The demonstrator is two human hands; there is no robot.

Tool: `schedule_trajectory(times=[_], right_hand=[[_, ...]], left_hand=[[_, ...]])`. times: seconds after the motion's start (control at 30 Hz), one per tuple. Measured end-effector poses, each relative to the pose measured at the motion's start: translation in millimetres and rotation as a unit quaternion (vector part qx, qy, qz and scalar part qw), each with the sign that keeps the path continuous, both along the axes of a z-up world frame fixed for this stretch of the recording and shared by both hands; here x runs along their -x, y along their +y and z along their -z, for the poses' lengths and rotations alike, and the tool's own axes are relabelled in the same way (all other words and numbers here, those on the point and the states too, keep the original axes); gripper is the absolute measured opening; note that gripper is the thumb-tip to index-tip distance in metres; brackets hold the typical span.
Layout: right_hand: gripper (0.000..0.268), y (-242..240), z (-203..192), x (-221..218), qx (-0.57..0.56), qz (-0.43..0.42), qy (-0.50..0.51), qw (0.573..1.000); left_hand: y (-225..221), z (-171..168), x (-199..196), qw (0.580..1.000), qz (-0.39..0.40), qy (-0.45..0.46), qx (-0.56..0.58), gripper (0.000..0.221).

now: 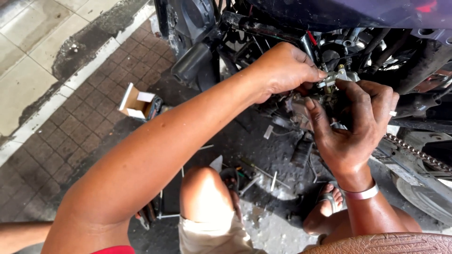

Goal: Removing and inspecting a motorcycle carburetor and engine intake components

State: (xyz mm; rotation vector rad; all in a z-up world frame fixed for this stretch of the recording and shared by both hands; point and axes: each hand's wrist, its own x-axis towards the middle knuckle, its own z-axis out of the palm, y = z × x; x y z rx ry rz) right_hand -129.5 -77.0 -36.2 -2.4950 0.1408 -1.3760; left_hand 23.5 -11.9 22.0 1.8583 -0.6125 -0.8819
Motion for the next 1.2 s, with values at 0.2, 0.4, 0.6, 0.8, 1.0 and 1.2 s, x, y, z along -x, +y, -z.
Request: schedule_trajectory(times=[0.2,0.4,0.6,0.8,1.0,1.2], right_hand=[[0.042,-3,-2,1,-0.011,0.000,-0.019,1.000],[0.045,-34,9,4,0.021,-0.052,-0.024,0.998],[0.036,-85,22,11,-0.163,-0.104,-0.034,0.981],[0.045,-121,46,-2,-0.401,-0.139,-0.094,0.901],[0.047,-143,61,-3,-0.476,-0.173,-0.124,0.853],[0.048,-152,62,2,-0.529,-0.239,-0.123,0.805]], left_hand=[[0,2,6,1.000,-0.009,-0.023,0.006,0.019],[10,14,14,0.995,0.027,0.003,0.095,0.018],[-25,61,35,0.914,0.009,-0.149,0.376,0.022],[-17,80,33,0.924,-0.075,-0.176,0.330,0.028],[-20,60,53,0.943,-0.001,-0.193,0.270,0.097],[-42,90,42,0.871,-0.083,-0.336,0.348,0.045]])
